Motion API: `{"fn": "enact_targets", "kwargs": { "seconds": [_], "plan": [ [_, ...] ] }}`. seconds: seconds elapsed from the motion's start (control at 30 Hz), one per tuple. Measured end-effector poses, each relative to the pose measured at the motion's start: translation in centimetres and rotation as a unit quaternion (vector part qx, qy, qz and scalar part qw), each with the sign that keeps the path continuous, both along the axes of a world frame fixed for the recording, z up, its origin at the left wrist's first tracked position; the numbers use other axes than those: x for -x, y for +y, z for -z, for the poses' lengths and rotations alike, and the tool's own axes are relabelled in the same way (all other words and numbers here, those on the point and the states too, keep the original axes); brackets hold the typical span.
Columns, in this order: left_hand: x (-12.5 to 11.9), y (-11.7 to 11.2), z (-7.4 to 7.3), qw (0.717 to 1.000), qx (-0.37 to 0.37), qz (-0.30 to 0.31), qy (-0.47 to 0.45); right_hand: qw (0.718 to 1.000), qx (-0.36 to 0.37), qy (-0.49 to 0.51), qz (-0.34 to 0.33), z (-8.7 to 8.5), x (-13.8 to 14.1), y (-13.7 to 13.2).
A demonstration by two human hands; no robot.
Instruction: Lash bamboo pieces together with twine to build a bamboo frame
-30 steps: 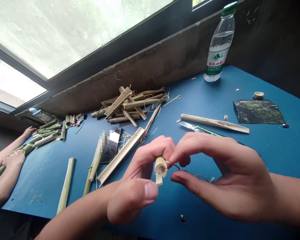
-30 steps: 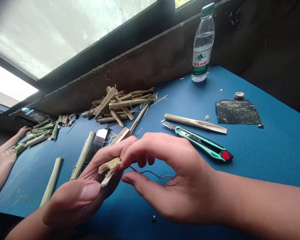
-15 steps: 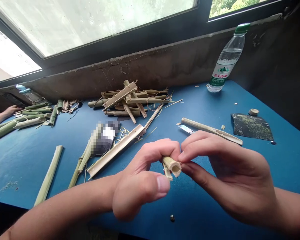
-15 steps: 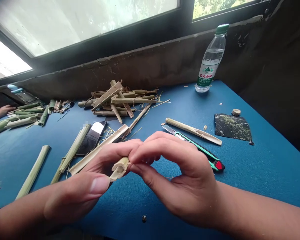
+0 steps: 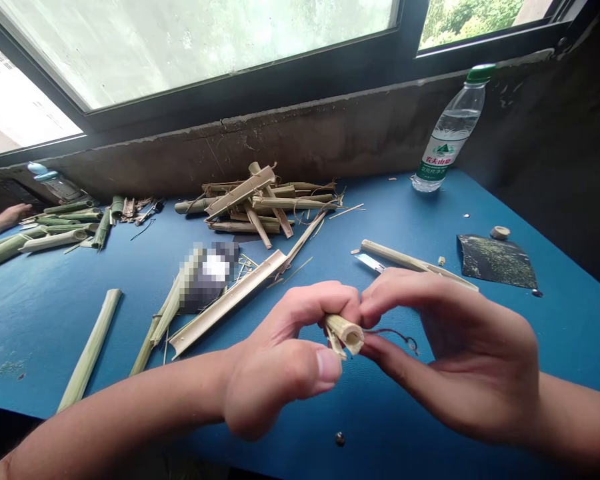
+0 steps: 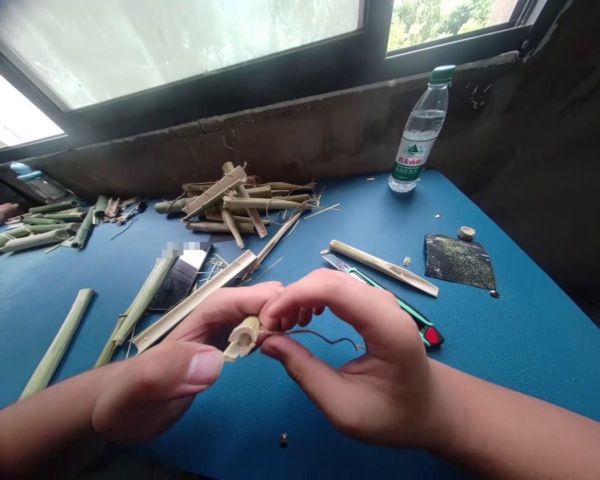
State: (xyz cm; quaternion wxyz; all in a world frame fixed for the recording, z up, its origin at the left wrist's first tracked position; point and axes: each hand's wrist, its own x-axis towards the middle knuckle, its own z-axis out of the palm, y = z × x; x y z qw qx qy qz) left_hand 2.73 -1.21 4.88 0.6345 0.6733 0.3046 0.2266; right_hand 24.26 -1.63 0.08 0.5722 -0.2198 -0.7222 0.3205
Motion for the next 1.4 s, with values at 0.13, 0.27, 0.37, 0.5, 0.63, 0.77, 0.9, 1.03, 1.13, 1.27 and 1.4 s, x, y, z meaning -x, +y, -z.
{"fn": "enact_targets", "kwargs": {
  "seconds": [0.13,0.27,0.37,0.5,0.63,0.77,0.9,1.03,1.13,1.27,1.4],
  "plan": [
    [0.02,0.03,0.05,0.996,0.073,-0.032,-0.047,1.0,-0.019,-0.004,-0.015,-0.16,0.13,0.3],
    [0.1,0.02,0.15,0.995,0.075,-0.029,-0.053,0.999,-0.034,-0.012,0.001,-0.41,0.09,0.56],
    [0.21,0.08,0.27,0.997,0.059,-0.021,-0.05,0.999,-0.049,-0.02,-0.002,-0.48,-0.06,0.59],
    [0.46,0.02,0.41,0.998,0.038,-0.008,-0.045,0.997,-0.068,-0.029,0.001,-0.56,-0.21,0.71],
    [0.46,-0.21,0.37,0.997,0.048,-0.041,-0.032,0.996,-0.088,-0.035,0.009,-0.52,-0.18,0.74],
    [0.16,-0.16,0.29,0.996,0.051,-0.048,-0.046,0.996,-0.082,-0.019,0.007,-0.34,-0.02,0.6],
    [0.22,-0.02,0.15,0.997,0.072,-0.03,-0.02,0.996,-0.082,-0.027,-0.004,-0.5,0.09,0.53],
    [0.48,-0.1,0.06,0.997,0.064,-0.031,-0.001,0.996,-0.087,-0.035,0.002,-0.74,0.08,0.47],
    [0.49,-0.14,0.14,0.998,0.042,-0.029,-0.022,0.994,-0.097,-0.042,0.016,-0.9,0.0,0.45],
    [0.31,0.03,-0.02,0.997,0.062,-0.035,0.015,0.992,-0.106,-0.063,0.035,-0.91,-0.13,0.44],
    [0.25,0.13,-0.41,0.998,0.041,-0.035,0.019,0.997,-0.076,-0.026,0.018,-0.35,-0.08,0.43]
  ]
}}
